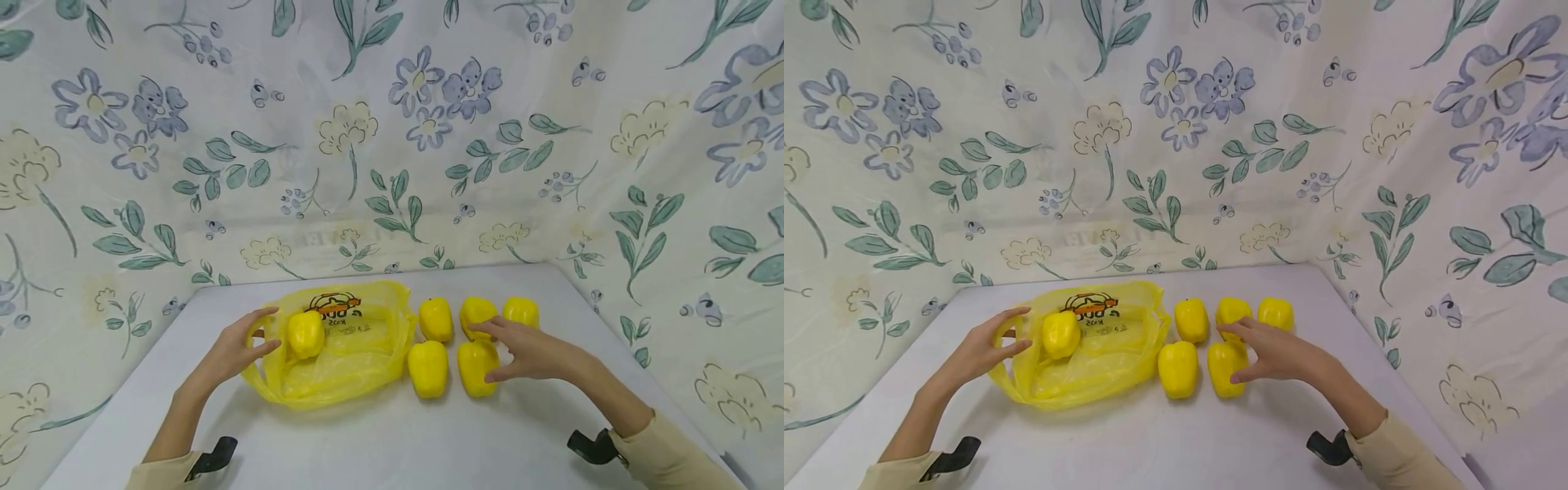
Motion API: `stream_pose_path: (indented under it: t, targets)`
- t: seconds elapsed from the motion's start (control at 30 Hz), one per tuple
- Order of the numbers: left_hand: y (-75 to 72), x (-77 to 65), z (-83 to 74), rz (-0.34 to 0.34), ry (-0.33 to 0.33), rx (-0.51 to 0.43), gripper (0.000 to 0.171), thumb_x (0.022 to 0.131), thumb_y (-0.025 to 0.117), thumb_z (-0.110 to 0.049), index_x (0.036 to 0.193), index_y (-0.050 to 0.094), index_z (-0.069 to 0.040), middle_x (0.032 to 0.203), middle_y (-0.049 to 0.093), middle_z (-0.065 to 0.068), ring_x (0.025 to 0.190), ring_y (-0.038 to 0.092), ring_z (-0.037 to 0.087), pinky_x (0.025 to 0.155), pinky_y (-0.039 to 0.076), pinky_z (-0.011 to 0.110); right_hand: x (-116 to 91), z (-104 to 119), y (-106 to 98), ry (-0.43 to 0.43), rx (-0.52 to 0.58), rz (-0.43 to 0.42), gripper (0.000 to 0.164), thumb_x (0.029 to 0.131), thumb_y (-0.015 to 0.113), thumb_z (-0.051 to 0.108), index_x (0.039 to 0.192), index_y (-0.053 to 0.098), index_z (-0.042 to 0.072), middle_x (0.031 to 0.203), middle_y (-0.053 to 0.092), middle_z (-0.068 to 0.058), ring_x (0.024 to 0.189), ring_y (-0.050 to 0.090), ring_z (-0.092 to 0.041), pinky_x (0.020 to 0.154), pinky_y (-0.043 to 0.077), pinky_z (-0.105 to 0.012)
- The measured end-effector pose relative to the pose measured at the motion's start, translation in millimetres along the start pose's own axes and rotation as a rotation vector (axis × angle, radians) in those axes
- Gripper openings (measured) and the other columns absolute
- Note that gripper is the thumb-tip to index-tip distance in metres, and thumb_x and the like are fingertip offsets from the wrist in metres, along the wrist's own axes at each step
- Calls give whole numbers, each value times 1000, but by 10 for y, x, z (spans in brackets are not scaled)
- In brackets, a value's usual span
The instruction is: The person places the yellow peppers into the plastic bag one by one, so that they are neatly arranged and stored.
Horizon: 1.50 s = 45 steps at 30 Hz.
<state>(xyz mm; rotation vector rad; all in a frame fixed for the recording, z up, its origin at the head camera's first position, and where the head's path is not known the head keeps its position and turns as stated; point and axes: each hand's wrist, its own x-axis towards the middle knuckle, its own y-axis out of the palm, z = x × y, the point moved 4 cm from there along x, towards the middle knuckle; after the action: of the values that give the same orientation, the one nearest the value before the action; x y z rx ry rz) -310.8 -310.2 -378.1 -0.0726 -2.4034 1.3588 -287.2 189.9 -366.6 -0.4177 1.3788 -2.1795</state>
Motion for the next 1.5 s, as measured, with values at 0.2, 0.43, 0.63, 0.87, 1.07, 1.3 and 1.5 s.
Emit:
stream_pose_path:
  t: [0.2, 0.43, 0.63, 0.87, 1.07, 1.3, 1.5]
  targets:
    - [7, 3, -3, 2, 3, -5, 65, 88, 74, -22, 144, 44, -9, 142, 51, 24, 106, 64, 39, 83, 60, 49, -18, -35, 77, -23, -15, -10, 90, 74, 81, 49, 148, 42, 15, 144, 50, -10, 120, 57, -22, 103, 50, -49]
    - [21, -6, 10, 5, -3, -9, 65, 88, 74, -24, 145, 44, -10, 142, 51, 24, 107, 63, 39, 83, 60, 50, -25, -69, 147, -25, -35, -10, 91, 73, 82, 50, 148, 42, 17, 145, 50, -9, 125, 55, -26, 105, 48, -50]
    - [27, -16, 20, 4, -2, -14, 65, 88, 74, -24, 145, 44, -10, 142, 51, 23, 107, 63, 38, 83, 59, 51, -27, -67, 177, -46, -66, -15, 90, 73, 83, 47, 146, 44, 15, 143, 52, -10, 124, 56, -28, 105, 47, -52]
    - [23, -5, 31, -1, 12, -16, 65, 88, 74, -23, 144, 44, -9, 142, 51, 23, 106, 64, 38, 83, 59, 51, -6, -75, 193, -27, -75, -5, 91, 73, 83, 47, 147, 42, 14, 143, 52, -10, 124, 56, -28, 106, 46, -52]
    - [25, 0, 39, 2, 15, -14, 65, 88, 74, -22, 144, 44, -9, 141, 52, 23, 105, 64, 38, 83, 59, 52, 9, -83, 201, -23, -84, -4, 92, 72, 83, 47, 147, 42, 14, 141, 53, -11, 122, 57, -28, 105, 47, -52]
    - [34, -6, 48, 8, -4, -17, 65, 89, 73, -23, 145, 44, -10, 142, 51, 23, 106, 64, 39, 83, 60, 51, 12, -98, 201, -31, -86, -9, 92, 72, 83, 48, 147, 43, 14, 140, 54, -11, 121, 57, -27, 104, 48, -51]
    - [38, -2, 48, 7, -3, -10, 64, 89, 73, -23, 144, 44, -10, 142, 51, 23, 106, 64, 38, 84, 59, 51, 34, -119, 202, -27, -94, 2, 92, 72, 82, 51, 147, 42, 15, 142, 53, -10, 122, 57, -26, 105, 48, -50]
